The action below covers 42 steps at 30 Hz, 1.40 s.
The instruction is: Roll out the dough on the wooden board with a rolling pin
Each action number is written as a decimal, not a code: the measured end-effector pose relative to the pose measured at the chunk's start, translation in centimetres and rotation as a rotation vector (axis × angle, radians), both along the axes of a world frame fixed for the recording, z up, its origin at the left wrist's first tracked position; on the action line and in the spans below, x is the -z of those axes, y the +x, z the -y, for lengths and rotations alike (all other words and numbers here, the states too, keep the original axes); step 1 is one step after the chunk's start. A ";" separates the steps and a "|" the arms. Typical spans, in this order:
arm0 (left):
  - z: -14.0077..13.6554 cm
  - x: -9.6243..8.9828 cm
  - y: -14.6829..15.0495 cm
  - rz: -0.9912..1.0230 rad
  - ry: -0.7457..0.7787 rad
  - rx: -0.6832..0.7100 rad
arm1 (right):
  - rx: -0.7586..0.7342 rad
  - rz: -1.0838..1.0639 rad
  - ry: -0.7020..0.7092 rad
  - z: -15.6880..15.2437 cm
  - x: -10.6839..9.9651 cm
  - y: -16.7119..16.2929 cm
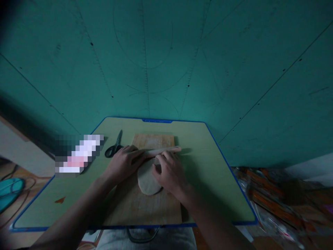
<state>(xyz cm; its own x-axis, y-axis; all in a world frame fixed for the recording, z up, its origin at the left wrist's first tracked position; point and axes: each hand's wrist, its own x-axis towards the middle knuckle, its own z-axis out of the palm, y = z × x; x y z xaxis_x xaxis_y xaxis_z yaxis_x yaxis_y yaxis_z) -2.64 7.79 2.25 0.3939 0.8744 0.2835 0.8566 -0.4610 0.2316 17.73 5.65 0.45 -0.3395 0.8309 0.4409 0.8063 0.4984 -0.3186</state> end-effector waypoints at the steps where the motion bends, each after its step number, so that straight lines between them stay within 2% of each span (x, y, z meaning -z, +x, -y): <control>1: 0.0 0.1 0.0 0.003 0.000 0.007 | -0.003 -0.002 0.001 0.1 0.0 0.0; 12: -0.1 0.5 -0.3 0.039 0.009 0.102 | -0.018 -0.021 -0.002 0.3 0.0 0.1; 21: 0.2 0.0 0.4 0.010 0.002 0.011 | -0.040 -0.088 0.017 0.1 0.6 0.2; 29: 0.3 0.0 0.4 0.010 0.005 0.117 | -0.058 -0.090 0.023 0.4 0.5 0.3; 35: 0.2 -0.4 0.3 0.027 -0.028 0.121 | -0.030 -0.036 0.001 0.2 0.3 0.3; 40: 0.2 -0.1 0.3 0.029 -0.031 0.098 | -0.082 0.057 0.018 2.4 -0.9 0.5; 42: 0.2 -0.1 0.2 0.033 -0.034 0.100 | -0.145 0.063 -0.048 4.3 -1.3 0.5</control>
<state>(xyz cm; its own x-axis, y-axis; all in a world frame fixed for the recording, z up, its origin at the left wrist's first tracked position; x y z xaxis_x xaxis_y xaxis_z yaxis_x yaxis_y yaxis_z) -2.41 7.60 2.34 0.4705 0.8404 0.2689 0.7986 -0.5352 0.2754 18.22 1.39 1.73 -0.4835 0.7907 0.3756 0.7459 0.5967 -0.2961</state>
